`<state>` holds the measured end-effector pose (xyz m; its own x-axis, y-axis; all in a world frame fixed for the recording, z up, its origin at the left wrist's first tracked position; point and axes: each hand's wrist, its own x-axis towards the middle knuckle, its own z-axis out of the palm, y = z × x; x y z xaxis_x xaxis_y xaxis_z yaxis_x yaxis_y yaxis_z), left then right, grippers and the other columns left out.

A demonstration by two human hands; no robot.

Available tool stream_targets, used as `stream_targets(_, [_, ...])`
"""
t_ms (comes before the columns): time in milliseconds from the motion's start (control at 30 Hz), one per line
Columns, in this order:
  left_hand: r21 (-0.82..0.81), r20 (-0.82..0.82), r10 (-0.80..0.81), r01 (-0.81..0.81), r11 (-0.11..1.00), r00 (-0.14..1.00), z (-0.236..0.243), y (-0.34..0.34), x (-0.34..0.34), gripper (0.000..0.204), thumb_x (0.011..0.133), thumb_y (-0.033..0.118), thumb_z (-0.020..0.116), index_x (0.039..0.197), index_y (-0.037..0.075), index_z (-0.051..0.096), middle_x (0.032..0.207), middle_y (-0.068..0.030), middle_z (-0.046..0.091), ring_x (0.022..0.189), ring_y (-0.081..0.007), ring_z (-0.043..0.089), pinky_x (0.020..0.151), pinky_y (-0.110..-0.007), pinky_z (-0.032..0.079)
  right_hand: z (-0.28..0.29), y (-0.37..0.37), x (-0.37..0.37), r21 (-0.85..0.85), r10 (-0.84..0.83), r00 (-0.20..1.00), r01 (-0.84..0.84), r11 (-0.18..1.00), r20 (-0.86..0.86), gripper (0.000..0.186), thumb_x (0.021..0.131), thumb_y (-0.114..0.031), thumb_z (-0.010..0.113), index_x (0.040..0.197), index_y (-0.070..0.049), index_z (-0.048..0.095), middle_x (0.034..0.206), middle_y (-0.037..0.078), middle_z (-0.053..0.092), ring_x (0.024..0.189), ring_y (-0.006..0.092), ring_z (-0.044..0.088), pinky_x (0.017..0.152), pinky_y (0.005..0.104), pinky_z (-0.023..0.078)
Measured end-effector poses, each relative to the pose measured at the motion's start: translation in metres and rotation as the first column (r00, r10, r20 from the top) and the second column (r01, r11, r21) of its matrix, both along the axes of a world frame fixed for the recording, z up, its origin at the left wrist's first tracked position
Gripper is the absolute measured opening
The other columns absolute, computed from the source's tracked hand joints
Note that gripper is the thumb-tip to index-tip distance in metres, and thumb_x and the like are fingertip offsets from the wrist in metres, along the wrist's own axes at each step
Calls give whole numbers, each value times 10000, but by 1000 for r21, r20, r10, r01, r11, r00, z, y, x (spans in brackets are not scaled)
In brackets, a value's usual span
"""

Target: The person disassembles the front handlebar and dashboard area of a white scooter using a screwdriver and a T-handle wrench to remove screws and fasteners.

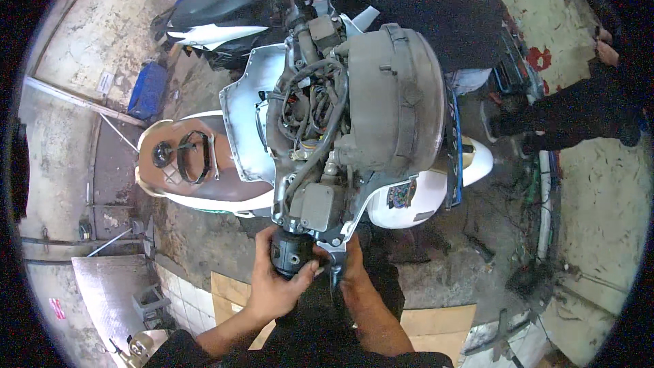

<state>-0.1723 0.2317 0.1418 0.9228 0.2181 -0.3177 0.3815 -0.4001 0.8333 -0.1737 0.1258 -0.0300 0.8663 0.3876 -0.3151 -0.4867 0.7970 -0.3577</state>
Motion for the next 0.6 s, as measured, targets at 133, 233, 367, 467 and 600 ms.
stream_targets(133, [55,43,-19,16,998,999,-2,-1,1,651,735,100,726,1233,12,316,1017,-124,533,934,-183,537,830,-322,448,13,13,-3,-156,-122,975,94,983,-184,613,776,-607,608,1068,-75,522,960,69,584,879,200,618,759,328,562])
stream_targets(233, [100,88,-7,-2,995,996,-1,1,-2,677,727,130,745,1238,9,317,981,-145,580,893,-207,588,786,-332,475,20,20,-4,-131,-139,981,121,984,-138,576,799,-573,604,1078,-76,519,966,72,584,880,192,616,749,315,564])
stream_targets(367, [119,126,-52,37,992,991,1,0,4,692,738,178,759,1242,4,318,974,-148,612,836,-229,633,750,-336,505,14,17,1,-280,-137,989,118,953,-50,524,826,-530,596,1082,-80,514,965,75,577,881,190,611,750,308,569])
stream_targets(467, [-47,220,-50,62,997,974,-21,10,-2,685,755,171,752,1248,0,309,994,-131,591,839,-214,622,763,-318,502,31,15,0,-145,-243,961,223,964,-132,401,861,-392,608,1100,-91,495,946,59,571,836,184,603,707,304,560])
stream_targets(600, [-714,-101,20,-86,695,995,-15,24,2,655,774,92,726,1256,-9,293,990,-126,580,852,-169,607,763,-287,493,49,24,0,-317,-256,958,205,926,-128,354,787,-142,703,1077,-64,515,925,34,589,813,144,585,632,252,483])
